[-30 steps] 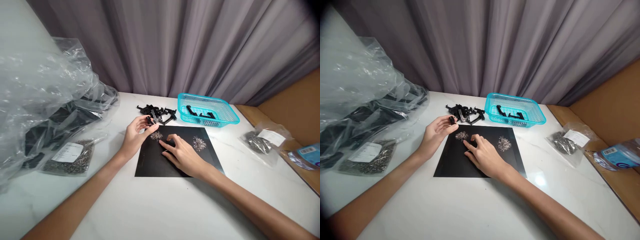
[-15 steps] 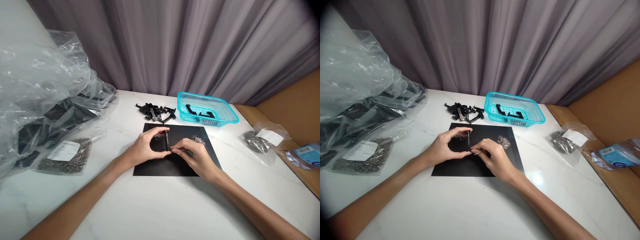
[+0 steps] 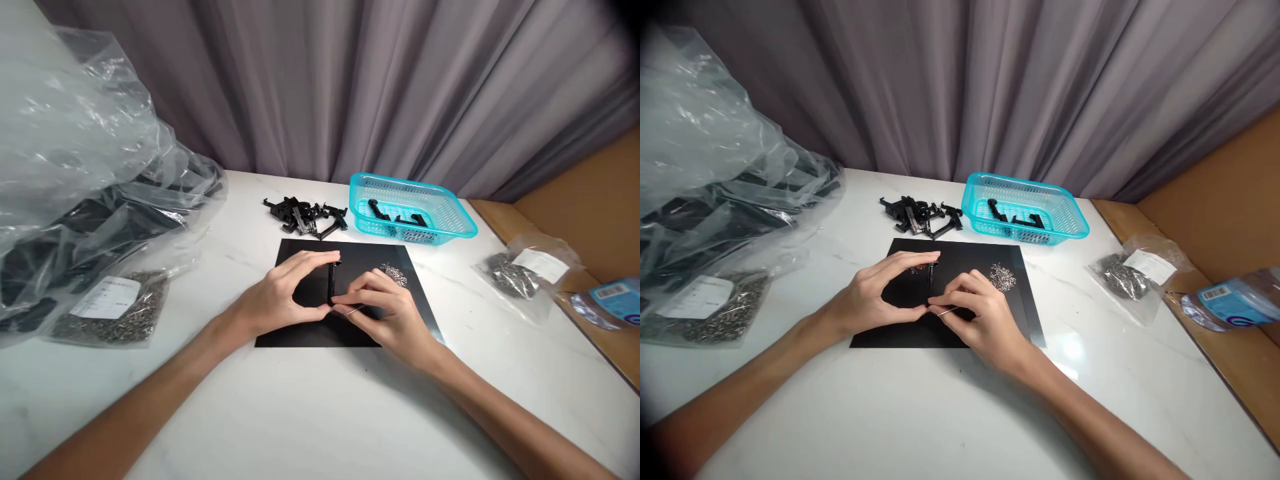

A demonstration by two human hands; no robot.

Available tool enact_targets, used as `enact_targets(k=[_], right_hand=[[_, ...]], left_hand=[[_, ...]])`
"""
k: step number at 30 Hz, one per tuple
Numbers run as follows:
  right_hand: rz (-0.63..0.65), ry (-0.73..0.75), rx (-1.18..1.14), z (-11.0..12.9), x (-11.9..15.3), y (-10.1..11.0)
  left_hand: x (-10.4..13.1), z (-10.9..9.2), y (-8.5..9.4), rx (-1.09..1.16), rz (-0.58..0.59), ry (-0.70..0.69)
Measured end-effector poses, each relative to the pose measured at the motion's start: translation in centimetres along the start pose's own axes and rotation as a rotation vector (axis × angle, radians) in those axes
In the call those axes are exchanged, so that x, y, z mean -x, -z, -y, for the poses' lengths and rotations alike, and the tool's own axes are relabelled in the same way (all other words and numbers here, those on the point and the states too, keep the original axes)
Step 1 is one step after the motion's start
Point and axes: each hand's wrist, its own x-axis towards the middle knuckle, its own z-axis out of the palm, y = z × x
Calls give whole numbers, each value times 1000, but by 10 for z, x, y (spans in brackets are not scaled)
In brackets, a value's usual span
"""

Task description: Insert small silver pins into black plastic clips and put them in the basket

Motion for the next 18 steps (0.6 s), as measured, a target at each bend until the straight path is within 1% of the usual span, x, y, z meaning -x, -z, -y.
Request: enact_targets(k=[5,7,11,14,18], right_hand=[[78,87,124,-1,3,2],[99,110,160,-2,3,2],[74,165,177,-7,4,2],[67,172,171,-10,4,3],[135,108,121,-8,1,7]], left_hand=[[-1,0,0,-25,-52,-29],[-1,0,-1,-28,-55,-30],[-1,-1,-3,-13,-34,-12],[-1,-2,-3,-3,-23,3],[-2,-3,-3,11,-8,12]])
